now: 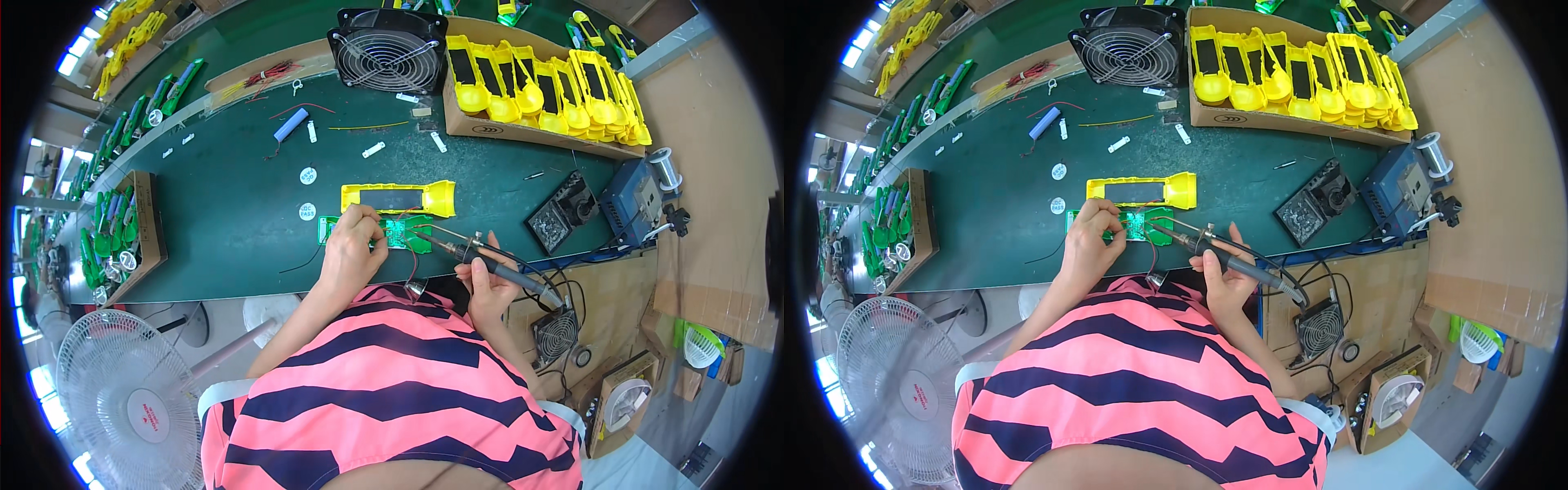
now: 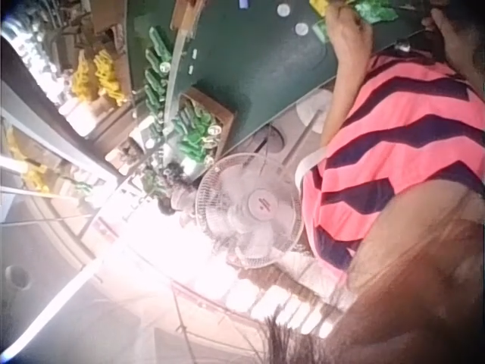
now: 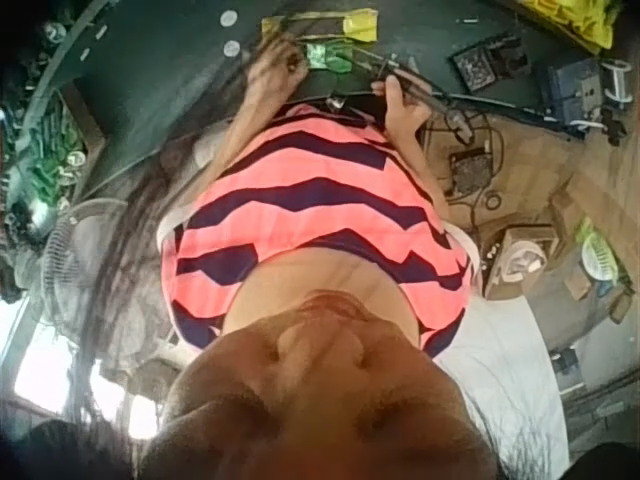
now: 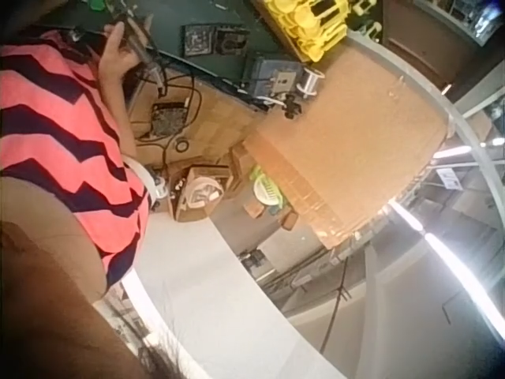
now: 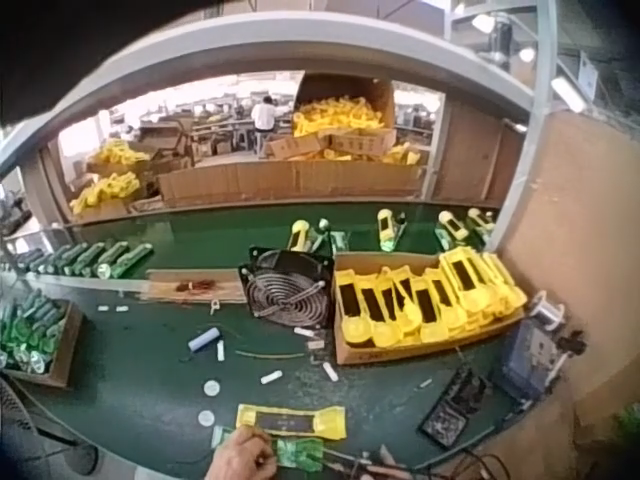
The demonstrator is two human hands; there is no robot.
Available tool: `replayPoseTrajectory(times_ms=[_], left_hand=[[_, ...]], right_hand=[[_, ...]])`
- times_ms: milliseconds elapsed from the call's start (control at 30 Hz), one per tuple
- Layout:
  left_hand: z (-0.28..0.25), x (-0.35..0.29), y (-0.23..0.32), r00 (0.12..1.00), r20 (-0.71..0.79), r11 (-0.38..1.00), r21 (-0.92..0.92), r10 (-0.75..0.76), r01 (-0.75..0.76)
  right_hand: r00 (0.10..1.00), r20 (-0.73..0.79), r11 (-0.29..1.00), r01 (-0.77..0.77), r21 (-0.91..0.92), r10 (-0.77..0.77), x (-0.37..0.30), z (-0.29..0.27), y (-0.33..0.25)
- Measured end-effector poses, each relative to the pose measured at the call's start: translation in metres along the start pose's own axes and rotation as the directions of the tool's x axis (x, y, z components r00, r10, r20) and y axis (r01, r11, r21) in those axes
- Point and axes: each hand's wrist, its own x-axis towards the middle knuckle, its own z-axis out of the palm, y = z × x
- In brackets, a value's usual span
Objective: Soldering wires and electronic components onto a circuit board for a flashlight assembly on a production line.
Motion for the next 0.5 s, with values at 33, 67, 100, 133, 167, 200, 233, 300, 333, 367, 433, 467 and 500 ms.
replayPoseTrajectory(times_ms=[33,67,100,133,167,200,233,300,333,367,433,467,500], left_hand=[[0.001,0.000,0.001,1.000,0.007,1.000,-0.025,-0.015,0.015],[0.001,0.000,0.001,0.999,0.015,0.998,-0.050,-0.030,0.031],[0.000,0.000,0.002,0.998,0.033,0.994,-0.085,-0.059,0.062],[0.000,0.000,0.003,0.998,0.032,0.995,-0.084,-0.059,0.061],[0.000,0.000,0.005,0.998,0.012,0.992,-0.102,-0.066,0.067],[0.000,-0.001,0.005,0.997,-0.007,0.990,-0.121,-0.074,0.072],[0.000,-0.003,0.003,0.999,-0.024,0.993,-0.119,-0.028,0.025],[0.003,-0.007,0.000,0.998,-0.048,0.990,-0.140,-0.029,0.022],[0.004,-0.010,-0.001,0.997,-0.072,0.987,-0.159,-0.036,0.024],[0.005,-0.013,-0.003,0.996,-0.087,0.991,-0.135,-0.014,0.002],[0.007,-0.016,-0.006,0.990,-0.139,0.994,-0.103,0.029,-0.044],[0.006,-0.016,-0.006,0.979,-0.188,0.994,-0.067,0.077,-0.092],[0.003,-0.019,-0.005,0.969,-0.198,0.988,-0.009,0.151,-0.156]], right_hand=[[1.000,0.000,1.000,0.001,0.000,-0.001,-0.001,0.001,-0.002],[1.000,-0.013,0.999,-0.004,0.032,0.004,-0.001,0.004,-0.005],[1.000,-0.027,0.998,-0.008,0.064,0.010,-0.002,0.006,-0.007],[1.000,-0.025,0.998,-0.007,0.065,0.009,-0.002,0.007,-0.007],[0.999,-0.035,0.997,-0.018,0.076,0.021,-0.003,0.008,-0.006],[0.998,-0.046,0.996,-0.028,0.087,0.033,-0.003,0.008,-0.005],[0.998,-0.046,0.996,-0.028,0.088,0.032,-0.002,0.007,-0.006],[0.992,0.096,0.996,0.077,0.044,-0.081,0.000,0.006,-0.006],[0.983,0.162,0.995,0.095,-0.024,-0.089,0.001,0.006,-0.004],[0.969,0.229,0.989,0.117,-0.091,-0.093,0.005,0.008,-0.005],[0.872,0.449,0.829,0.391,-0.400,-0.195,0.022,0.015,-0.016],[0.840,0.524,0.692,0.463,-0.554,-0.143,0.029,0.022,-0.020],[0.853,0.509,0.706,0.429,-0.563,-0.113,0.031,0.025,-0.012]])
